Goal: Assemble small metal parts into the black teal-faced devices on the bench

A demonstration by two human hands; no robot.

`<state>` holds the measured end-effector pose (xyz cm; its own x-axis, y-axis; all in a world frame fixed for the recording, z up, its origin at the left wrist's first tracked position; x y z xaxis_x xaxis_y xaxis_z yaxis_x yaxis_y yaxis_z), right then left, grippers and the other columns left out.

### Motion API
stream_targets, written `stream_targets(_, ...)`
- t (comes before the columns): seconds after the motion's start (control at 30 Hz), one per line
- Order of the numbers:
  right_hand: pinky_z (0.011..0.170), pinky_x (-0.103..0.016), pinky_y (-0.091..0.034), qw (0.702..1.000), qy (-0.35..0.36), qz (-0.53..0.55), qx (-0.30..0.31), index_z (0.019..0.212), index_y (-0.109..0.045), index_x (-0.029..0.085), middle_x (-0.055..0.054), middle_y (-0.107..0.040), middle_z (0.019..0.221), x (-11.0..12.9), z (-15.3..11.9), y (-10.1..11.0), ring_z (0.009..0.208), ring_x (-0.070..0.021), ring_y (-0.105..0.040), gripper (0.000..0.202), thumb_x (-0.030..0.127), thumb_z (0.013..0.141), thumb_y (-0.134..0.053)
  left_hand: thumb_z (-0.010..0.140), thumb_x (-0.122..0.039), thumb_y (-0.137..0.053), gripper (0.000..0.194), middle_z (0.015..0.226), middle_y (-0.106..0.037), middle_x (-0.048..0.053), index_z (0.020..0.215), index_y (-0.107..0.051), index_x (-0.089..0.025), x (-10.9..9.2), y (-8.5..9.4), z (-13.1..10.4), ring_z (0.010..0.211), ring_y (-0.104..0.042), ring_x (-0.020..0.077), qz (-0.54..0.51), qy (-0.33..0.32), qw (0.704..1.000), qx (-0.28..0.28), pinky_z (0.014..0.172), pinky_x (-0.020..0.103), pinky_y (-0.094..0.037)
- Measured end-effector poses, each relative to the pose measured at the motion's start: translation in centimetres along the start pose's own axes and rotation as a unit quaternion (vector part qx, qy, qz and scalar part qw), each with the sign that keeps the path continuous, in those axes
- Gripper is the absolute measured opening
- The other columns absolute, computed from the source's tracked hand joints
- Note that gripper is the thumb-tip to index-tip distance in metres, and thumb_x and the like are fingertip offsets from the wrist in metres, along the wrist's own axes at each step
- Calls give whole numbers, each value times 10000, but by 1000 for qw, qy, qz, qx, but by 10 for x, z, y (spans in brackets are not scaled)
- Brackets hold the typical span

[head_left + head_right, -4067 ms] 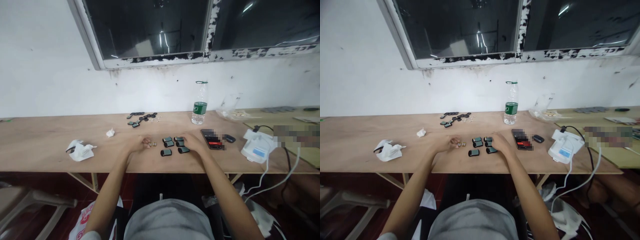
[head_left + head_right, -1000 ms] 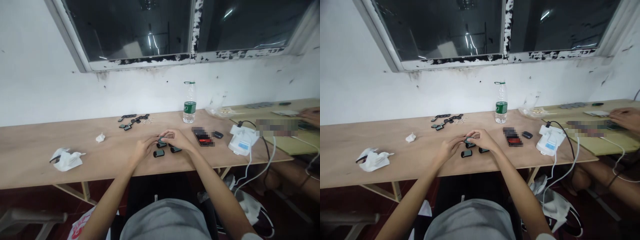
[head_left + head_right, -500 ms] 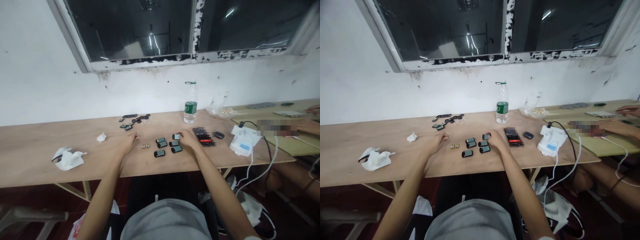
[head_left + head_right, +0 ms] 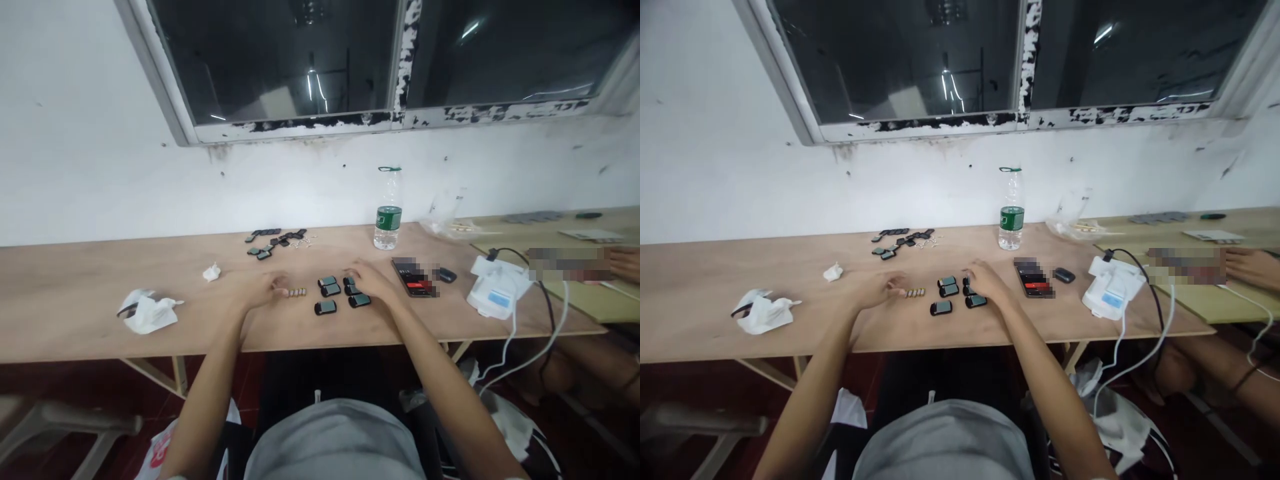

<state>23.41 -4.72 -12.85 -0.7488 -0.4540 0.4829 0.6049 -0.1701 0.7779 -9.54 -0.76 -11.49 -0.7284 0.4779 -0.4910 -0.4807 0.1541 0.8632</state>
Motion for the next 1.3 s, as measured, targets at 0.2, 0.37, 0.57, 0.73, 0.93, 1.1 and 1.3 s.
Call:
stream_targets(0.2, 894, -283, -509, 985, -8, 25, 171, 1043, -782, 215, -61, -761, 1107, 17, 50, -16, 988, -223, -688, 302, 81, 826, -620, 809, -256, -543, 291, 868, -749, 60, 1054, -690, -201, 10, 2, -3, 802, -704, 232, -4, -69, 997, -20, 740, 343, -568)
stream_targets(0.37, 660, -235, -504, 977, -28, 15, 210, 853, -800, 186, -45, -783, 836, 12, 71, -25, 719, -194, -695, 164, 118, 706, -773, 627, -38, -416, 529, 971, -721, 59, 1056, -684, -194, 9, 1, -2, 809, -680, 193, 5, -120, 989, -83, 722, 319, -564)
stream_targets(0.57, 675, -223, -475, 988, -33, 5, 152, 856, -749, 134, -52, -762, 853, 1, 72, -21, 758, -179, -671, 177, 168, 691, -803, 545, -39, -379, 434, 888, -687, 48, 838, -670, -176, -13, -3, -3, 895, -648, 206, 7, -165, 973, -162, 864, 344, -536)
stream_targets(0.73, 736, -240, -490, 997, -26, 61, 48, 910, -725, 123, -76, -753, 918, 18, 52, -11, 839, -183, -672, 151, 191, 775, -729, 695, -65, -386, 225, 613, -575, 21, 579, -533, -190, -42, -4, -13, 612, -571, 170, -11, -156, 966, -205, 640, 281, -494)
stream_targets(0.93, 714, -275, -521, 977, -2, 214, -25, 979, -738, 167, -63, -764, 926, 63, 2, 15, 795, -186, -676, 189, 267, 829, -680, 968, -246, -468, 281, 1119, -663, 90, 1171, -657, -203, -90, -21, -17, 961, -663, 209, 24, -229, 953, -195, 869, 345, -551)
stream_targets(1.1, 747, -306, -543, 967, -3, 253, -21, 1031, -738, 176, -65, -769, 940, 72, -16, 23, 807, -195, -695, 224, 279, 840, -680, 998, -240, -490, 285, 1168, -676, 96, 1225, -662, -237, -98, -37, -12, 1070, -671, 213, 20, -292, 926, -239, 903, 346, -573)
stream_targets(1.3, 763, -320, -575, 946, -42, 320, -17, 1028, -726, 156, -95, -768, 991, 73, -18, 22, 841, -204, -722, 232, 277, 831, -700, 997, -140, -390, 400, 1239, -669, 99, 1307, -621, -241, -89, -50, -10, 1120, -668, 199, 44, -296, 917, -264, 925, 332, -581)
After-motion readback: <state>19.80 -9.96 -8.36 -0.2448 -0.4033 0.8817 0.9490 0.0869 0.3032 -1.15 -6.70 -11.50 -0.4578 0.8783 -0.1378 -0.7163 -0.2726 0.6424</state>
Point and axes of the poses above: each hand's wrist, its own z-axis towards the middle knuckle, its own y-axis out of the back of the hand, x = y × z, the point moved 1 cm from there along z, towards the middle knuckle
